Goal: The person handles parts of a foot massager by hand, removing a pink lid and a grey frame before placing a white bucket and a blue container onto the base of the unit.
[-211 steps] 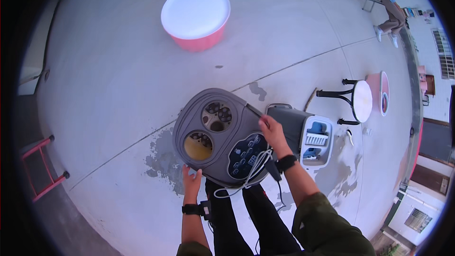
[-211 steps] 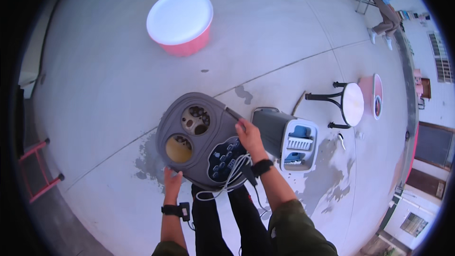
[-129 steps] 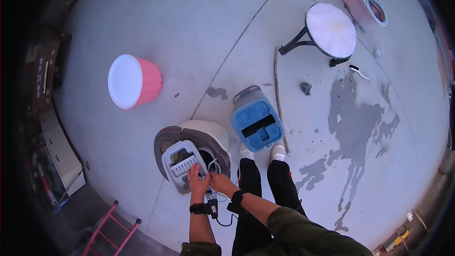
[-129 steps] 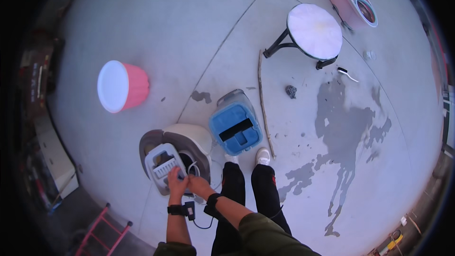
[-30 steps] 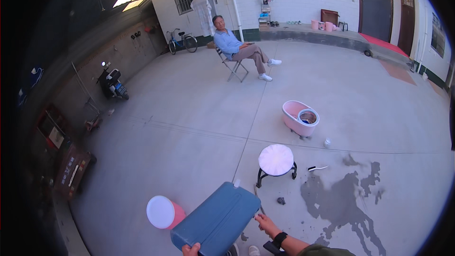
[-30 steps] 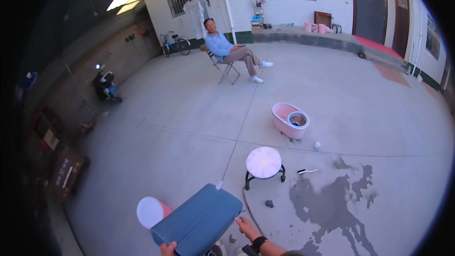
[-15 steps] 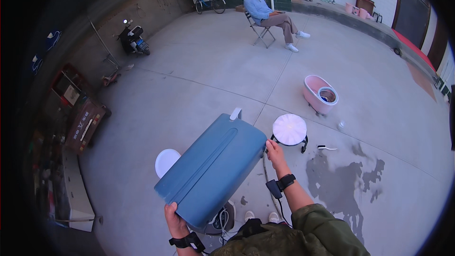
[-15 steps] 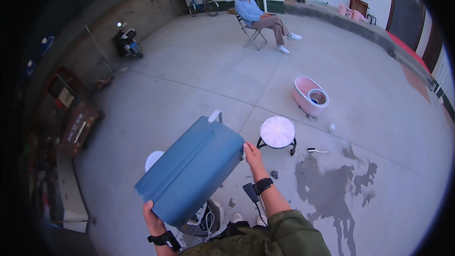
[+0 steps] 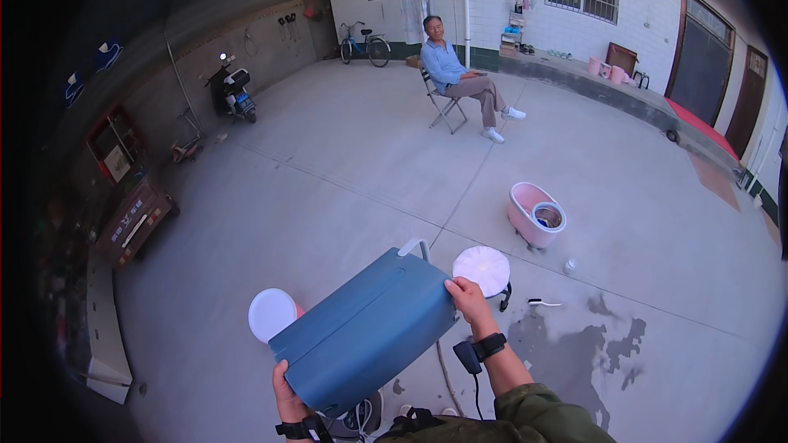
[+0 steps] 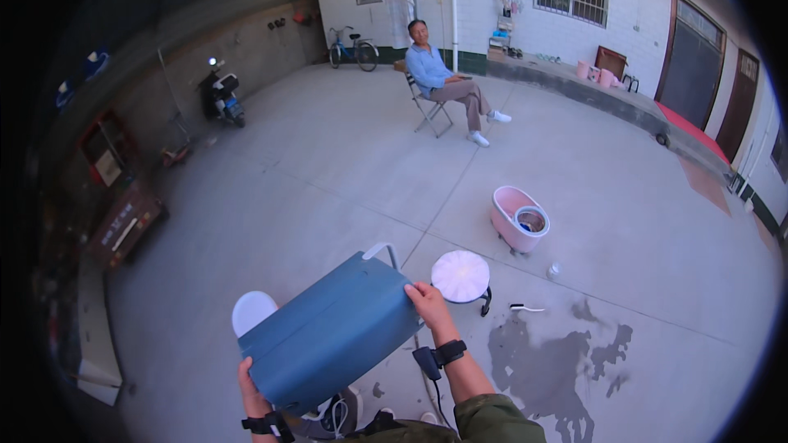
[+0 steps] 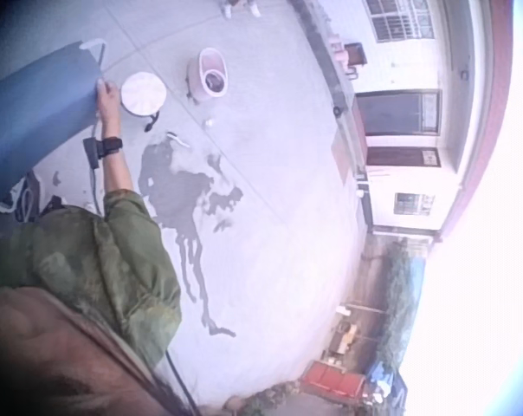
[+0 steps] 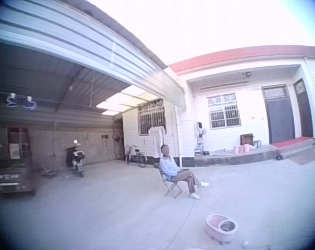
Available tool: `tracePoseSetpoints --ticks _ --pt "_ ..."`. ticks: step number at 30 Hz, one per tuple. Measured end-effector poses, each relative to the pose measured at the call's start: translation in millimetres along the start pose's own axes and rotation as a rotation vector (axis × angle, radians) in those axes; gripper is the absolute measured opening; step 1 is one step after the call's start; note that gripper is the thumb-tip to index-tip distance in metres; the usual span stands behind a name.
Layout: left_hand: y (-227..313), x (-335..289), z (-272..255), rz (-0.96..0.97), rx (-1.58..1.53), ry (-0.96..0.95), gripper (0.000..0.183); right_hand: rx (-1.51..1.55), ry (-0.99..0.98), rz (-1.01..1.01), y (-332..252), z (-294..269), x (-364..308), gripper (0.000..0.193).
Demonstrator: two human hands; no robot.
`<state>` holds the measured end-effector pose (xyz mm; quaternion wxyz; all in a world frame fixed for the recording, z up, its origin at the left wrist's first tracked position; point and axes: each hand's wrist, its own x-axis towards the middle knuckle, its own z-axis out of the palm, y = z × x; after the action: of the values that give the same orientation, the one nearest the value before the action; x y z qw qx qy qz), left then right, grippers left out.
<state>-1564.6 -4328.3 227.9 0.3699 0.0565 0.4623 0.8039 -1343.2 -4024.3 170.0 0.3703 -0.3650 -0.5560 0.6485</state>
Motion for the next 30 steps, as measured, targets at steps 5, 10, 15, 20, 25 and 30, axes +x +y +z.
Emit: tracePoseSetpoints --ticks 5,10,15,20,25,30 --pt "-23 -2 1 -0.059 -0.045 0.069 0.05 -0.16 0.003 -0.08 -15 -6 -6 0.027" --pt "-68 15 -33 -0.177 -0.075 0.029 0.047 -0.401 0.005 -0.218 -25 -9 -5 0.028" --pt "-119 30 -90 -0.213 -0.054 0.128 0.042 -0.646 -0.098 -0.296 -56 8 2 0.028" --pt "-119 16 -57 -0.276 -0.109 0.149 0.045 -0.704 -0.057 -0.433 -68 19 13 0.03" --pt "-86 16 -46 -0.15 -0.183 0.007 0.048 -0.683 0.025 -0.312 -64 6 38 0.032" --pt "-66 13 -25 -0.055 -0.14 -0.234 0.056 -0.567 0.086 -0.255 -47 -20 60 0.032"
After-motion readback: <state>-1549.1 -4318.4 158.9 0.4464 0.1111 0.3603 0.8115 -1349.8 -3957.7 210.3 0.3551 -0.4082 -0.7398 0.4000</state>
